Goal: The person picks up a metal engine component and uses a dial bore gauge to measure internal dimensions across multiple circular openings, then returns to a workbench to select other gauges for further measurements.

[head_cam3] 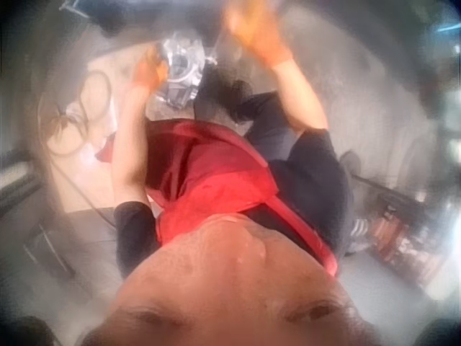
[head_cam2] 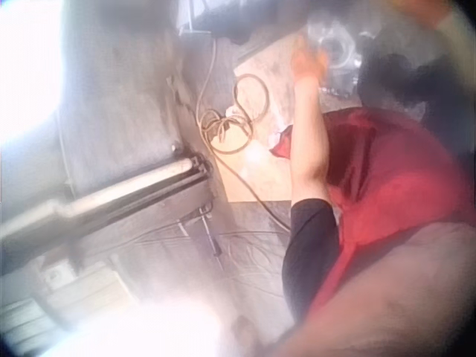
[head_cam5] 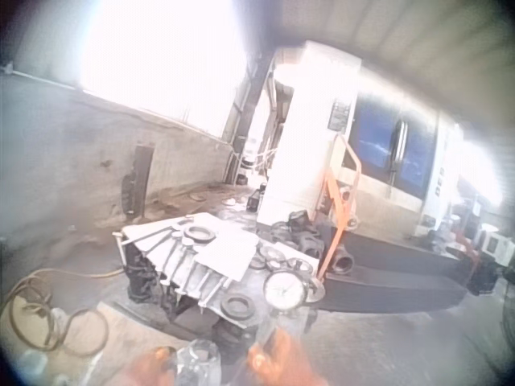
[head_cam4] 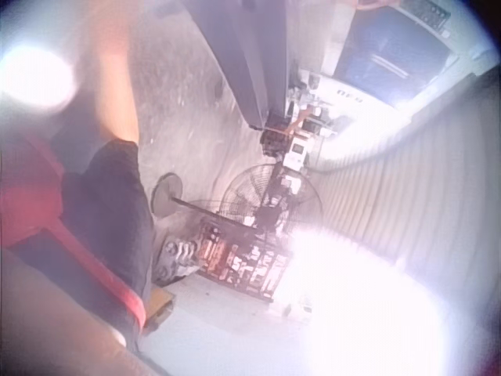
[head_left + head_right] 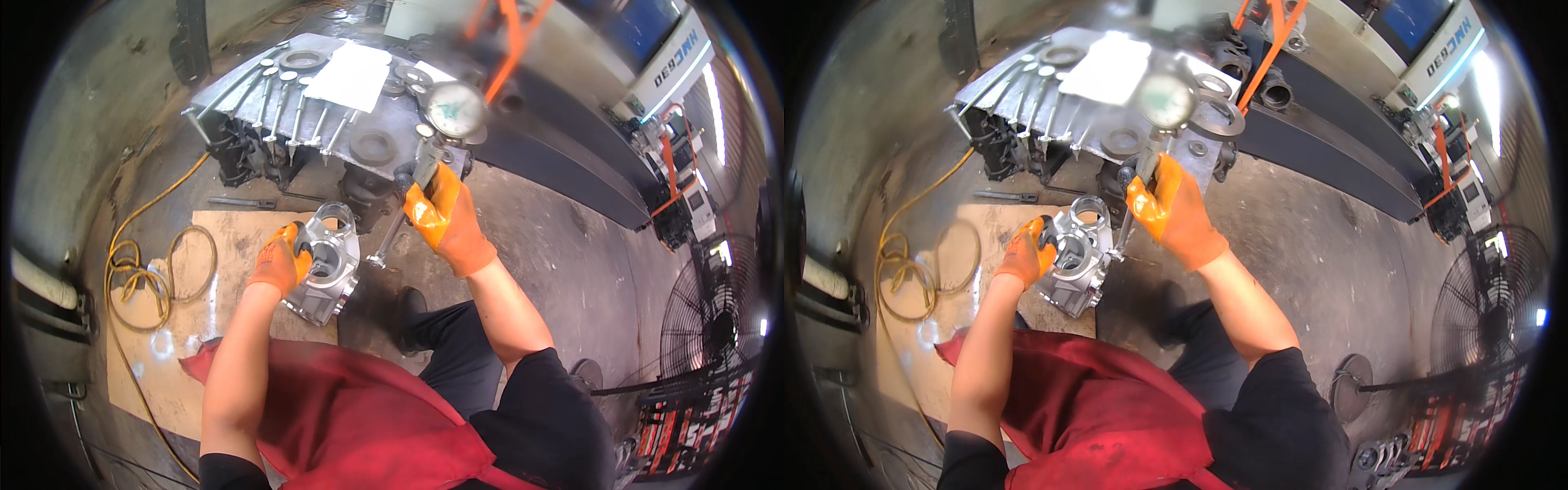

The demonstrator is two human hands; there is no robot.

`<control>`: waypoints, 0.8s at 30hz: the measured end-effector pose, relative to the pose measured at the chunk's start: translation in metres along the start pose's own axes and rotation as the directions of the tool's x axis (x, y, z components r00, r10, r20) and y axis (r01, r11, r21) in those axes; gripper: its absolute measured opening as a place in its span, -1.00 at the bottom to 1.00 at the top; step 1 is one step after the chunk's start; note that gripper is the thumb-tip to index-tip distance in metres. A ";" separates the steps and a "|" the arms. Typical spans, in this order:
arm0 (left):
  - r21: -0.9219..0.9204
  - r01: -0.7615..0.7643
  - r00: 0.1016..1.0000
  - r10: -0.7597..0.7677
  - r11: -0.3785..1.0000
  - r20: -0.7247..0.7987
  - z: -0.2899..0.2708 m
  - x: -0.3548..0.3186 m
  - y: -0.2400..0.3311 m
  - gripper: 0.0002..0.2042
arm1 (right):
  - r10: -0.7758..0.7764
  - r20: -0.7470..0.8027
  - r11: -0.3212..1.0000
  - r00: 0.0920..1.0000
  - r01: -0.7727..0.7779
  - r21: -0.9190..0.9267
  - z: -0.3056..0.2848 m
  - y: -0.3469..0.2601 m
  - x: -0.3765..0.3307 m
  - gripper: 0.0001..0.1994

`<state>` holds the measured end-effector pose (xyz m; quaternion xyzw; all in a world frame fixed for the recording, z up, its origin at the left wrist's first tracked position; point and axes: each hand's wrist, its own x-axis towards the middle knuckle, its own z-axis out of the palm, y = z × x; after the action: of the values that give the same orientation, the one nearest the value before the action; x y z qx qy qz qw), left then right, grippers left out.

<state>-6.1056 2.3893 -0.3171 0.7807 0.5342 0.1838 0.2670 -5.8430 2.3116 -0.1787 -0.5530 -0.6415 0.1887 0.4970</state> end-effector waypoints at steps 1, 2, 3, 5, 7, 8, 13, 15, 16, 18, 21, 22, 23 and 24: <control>-0.008 -0.014 0.999 0.014 1.000 -0.029 0.004 -0.001 -0.003 -0.42 | 0.096 0.076 0.990 0.992 -0.103 0.095 0.001 0.001 -0.004 -0.77; -0.015 -0.027 0.998 0.026 1.000 -0.058 0.006 -0.001 -0.006 -0.42 | 0.081 0.079 0.990 0.994 -0.090 0.109 0.003 -0.002 -0.004 -0.78; 0.000 -0.064 0.995 0.064 0.998 -0.083 0.005 -0.003 -0.011 -0.41 | 0.068 0.085 0.988 0.994 -0.079 0.132 0.008 -0.006 -0.004 -0.80; 0.053 -0.122 0.983 0.128 0.991 -0.133 0.006 -0.005 -0.022 -0.42 | -0.010 0.063 0.993 0.998 0.003 0.119 0.018 -0.003 -0.004 -0.82; 0.062 -0.116 0.981 0.124 0.991 -0.151 0.011 -0.014 -0.036 -0.43 | -0.013 0.095 0.994 0.995 0.003 0.107 0.025 -0.002 -0.005 -0.84; 0.050 -0.100 0.982 0.107 0.994 -0.157 0.014 -0.016 -0.038 -0.43 | 0.011 0.118 0.992 0.993 -0.026 0.127 0.025 -0.006 -0.007 -0.84; 0.013 -0.250 0.960 0.249 0.968 -0.129 0.009 -0.016 -0.028 -0.48 | 0.033 0.154 0.961 0.987 -0.074 0.266 0.048 -0.001 -0.016 -0.72; -0.007 -0.291 0.952 0.288 0.957 -0.105 0.005 -0.017 -0.025 -0.47 | 0.038 0.242 0.985 0.970 -0.076 0.153 0.050 0.005 -0.016 -0.64; -0.030 -0.305 0.949 0.302 0.952 -0.087 0.002 -0.017 -0.022 -0.46 | 0.015 0.267 0.987 0.964 -0.056 0.149 0.051 0.008 -0.015 -0.64; -0.020 -0.357 0.931 0.354 0.934 -0.090 0.004 -0.016 -0.025 -0.44 | -0.050 0.290 0.990 0.956 0.009 0.141 0.053 0.014 -0.011 -0.65; 0.057 -0.440 0.892 0.444 0.896 -0.084 0.010 -0.009 -0.037 -0.43 | -0.163 0.302 0.985 0.939 0.141 0.094 0.058 0.022 -0.005 -0.65; 0.066 -0.451 0.885 0.455 0.890 -0.100 0.010 -0.010 -0.038 -0.43 | -0.160 0.310 0.985 0.937 0.133 0.105 0.060 0.022 -0.002 -0.65; 0.076 -0.460 0.877 0.466 0.884 -0.115 0.010 -0.011 -0.038 -0.44 | -0.155 0.322 0.986 0.934 0.123 0.117 0.063 0.023 0.001 -0.65; 0.086 -0.483 0.862 0.490 0.872 -0.129 0.011 -0.008 -0.039 -0.44 | -0.142 0.320 0.988 0.937 0.112 0.111 0.062 0.022 0.002 -0.65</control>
<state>-6.1312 2.3905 -0.3495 0.8811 0.3427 0.2882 0.1521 -5.8836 2.3396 -0.2225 -0.4484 -0.7400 0.2741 0.4197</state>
